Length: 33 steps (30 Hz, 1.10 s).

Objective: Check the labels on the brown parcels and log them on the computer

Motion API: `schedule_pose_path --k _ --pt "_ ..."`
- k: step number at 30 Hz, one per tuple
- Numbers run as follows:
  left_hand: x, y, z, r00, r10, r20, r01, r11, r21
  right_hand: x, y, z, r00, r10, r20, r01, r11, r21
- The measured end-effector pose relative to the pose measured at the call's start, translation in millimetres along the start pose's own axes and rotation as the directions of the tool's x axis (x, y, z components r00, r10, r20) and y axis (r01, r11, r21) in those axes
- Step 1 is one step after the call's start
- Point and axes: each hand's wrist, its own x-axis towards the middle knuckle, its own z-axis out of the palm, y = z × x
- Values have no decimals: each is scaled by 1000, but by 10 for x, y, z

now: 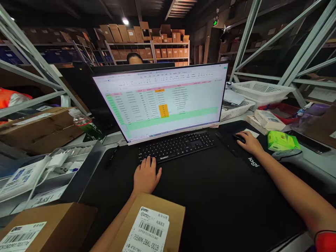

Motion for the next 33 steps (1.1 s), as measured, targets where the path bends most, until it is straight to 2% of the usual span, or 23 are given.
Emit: schedule_pose_path --k 5,12,20,33 --pt "-6 -18 24 999 3 -38 -4 1000 -23 -8 -37 -37 1000 11 28 -11 1000 -7" --pt "4 22 -1 991 -95 -95 90 994 -54 -13 -28 -16 1000 10 9 -10 1000 -13" --pt "27 90 -43 995 -95 -35 95 995 -9 -15 -14 13 1000 6 -14 -6 1000 -3" --pt "118 117 -77 987 -157 -27 157 987 15 -23 -58 -9 1000 25 1 -25 999 -20"
